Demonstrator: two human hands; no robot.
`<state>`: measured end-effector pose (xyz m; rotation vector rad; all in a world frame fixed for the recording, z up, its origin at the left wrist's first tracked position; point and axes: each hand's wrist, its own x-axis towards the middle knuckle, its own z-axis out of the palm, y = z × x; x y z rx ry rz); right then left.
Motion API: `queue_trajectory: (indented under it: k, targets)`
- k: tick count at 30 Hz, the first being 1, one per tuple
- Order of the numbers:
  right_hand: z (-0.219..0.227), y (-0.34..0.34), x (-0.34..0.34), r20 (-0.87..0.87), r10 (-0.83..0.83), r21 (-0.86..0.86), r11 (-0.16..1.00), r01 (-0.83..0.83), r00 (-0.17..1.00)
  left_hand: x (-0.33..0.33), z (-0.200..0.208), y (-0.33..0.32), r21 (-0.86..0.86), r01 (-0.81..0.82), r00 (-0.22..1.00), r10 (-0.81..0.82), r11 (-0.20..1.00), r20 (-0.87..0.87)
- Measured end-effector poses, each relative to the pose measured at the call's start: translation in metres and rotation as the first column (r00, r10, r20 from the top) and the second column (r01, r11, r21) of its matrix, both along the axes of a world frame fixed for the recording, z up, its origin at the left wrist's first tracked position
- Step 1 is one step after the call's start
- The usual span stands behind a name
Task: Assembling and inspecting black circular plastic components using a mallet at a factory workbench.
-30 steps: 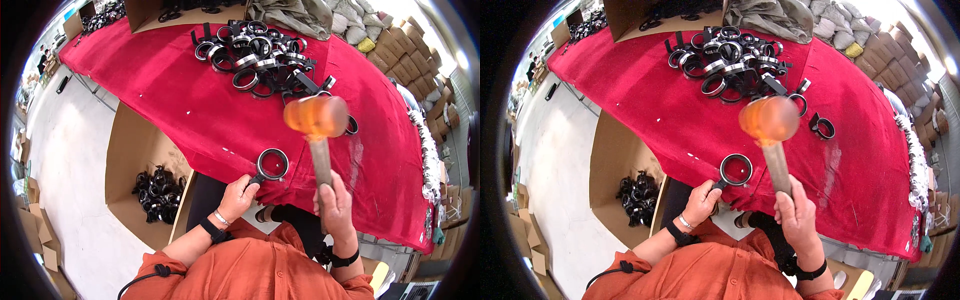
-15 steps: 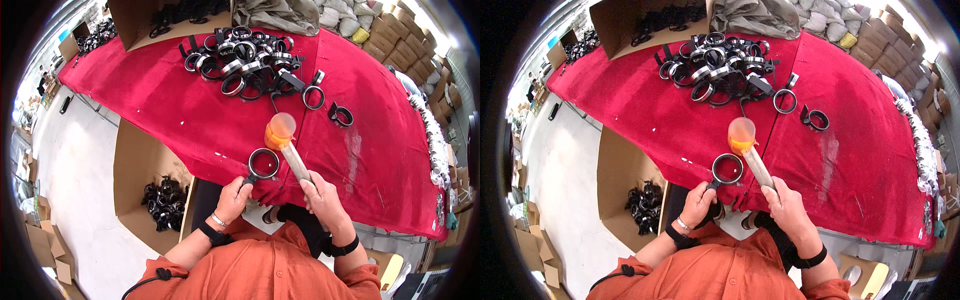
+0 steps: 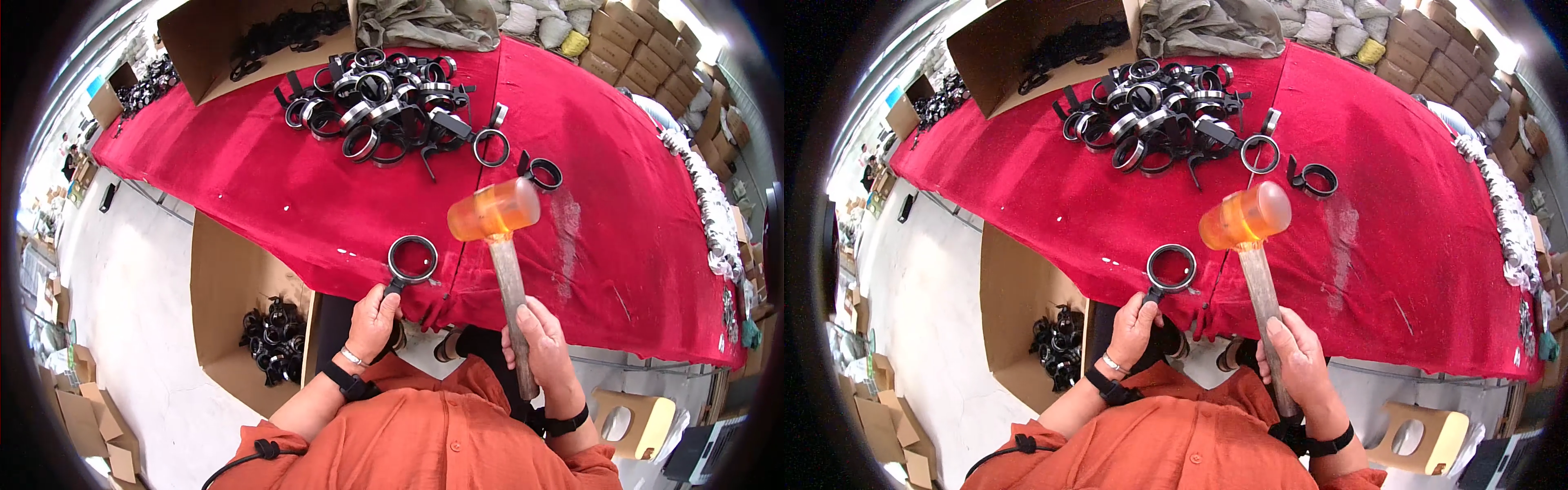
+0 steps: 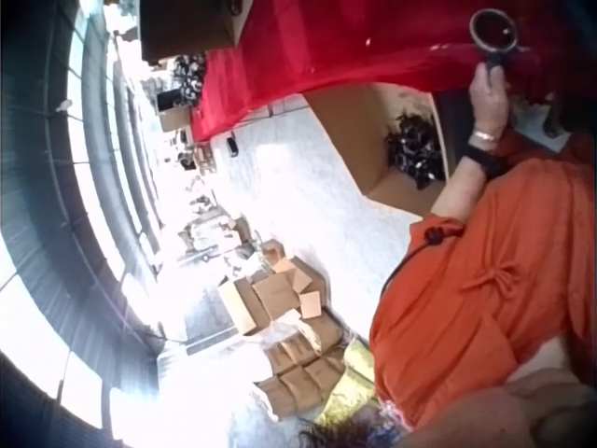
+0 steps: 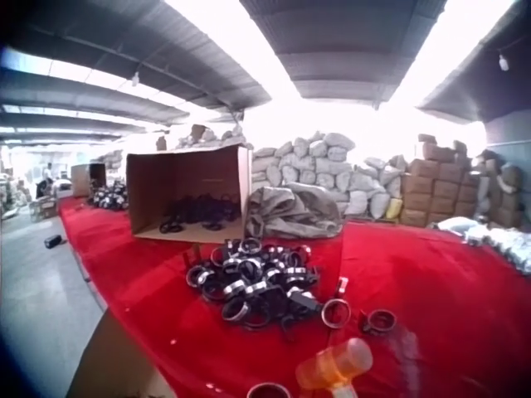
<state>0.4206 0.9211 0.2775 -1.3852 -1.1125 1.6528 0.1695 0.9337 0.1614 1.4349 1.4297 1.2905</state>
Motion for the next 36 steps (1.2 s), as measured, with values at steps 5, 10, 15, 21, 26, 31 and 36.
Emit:
queue_trajectory:
  k: [5,10,15,21,26,31,36]
  targets:
    - [-0.018,-0.024,0.006,0.099,0.024,0.316,0.947,-0.054,0.995,0.006,-0.001,-0.001,0.041,-0.009,1.000,0.009,0.999,-0.004]
    - [-0.033,-0.028,0.008,0.007,0.001,0.033,0.999,-0.001,1.000,0.009,-0.001,0.001,0.037,-0.029,1.000,0.029,0.999,0.001]
    - [-0.024,-0.038,0.012,0.141,0.018,0.476,0.875,-0.084,0.990,0.006,0.002,-0.002,0.024,-0.036,0.999,0.035,0.999,0.035]
    - [-0.024,-0.023,-0.002,0.554,0.153,0.407,0.807,-0.427,0.818,0.006,0.003,0.002,-0.016,-0.019,0.998,0.020,1.000,0.057]
    - [0.016,-0.009,-0.031,0.490,0.029,0.718,0.554,-0.422,0.871,0.007,-0.016,0.004,0.014,-0.039,0.994,0.037,0.999,0.098]
    - [-0.005,0.020,-0.050,0.753,0.060,0.521,0.553,-0.650,0.655,0.013,0.000,-0.002,-0.002,-0.063,0.997,0.063,0.998,0.044]
    - [0.042,0.038,-0.065,0.543,0.088,0.657,0.575,-0.488,0.835,0.006,0.007,-0.003,-0.056,-0.099,0.995,0.100,0.993,0.009]
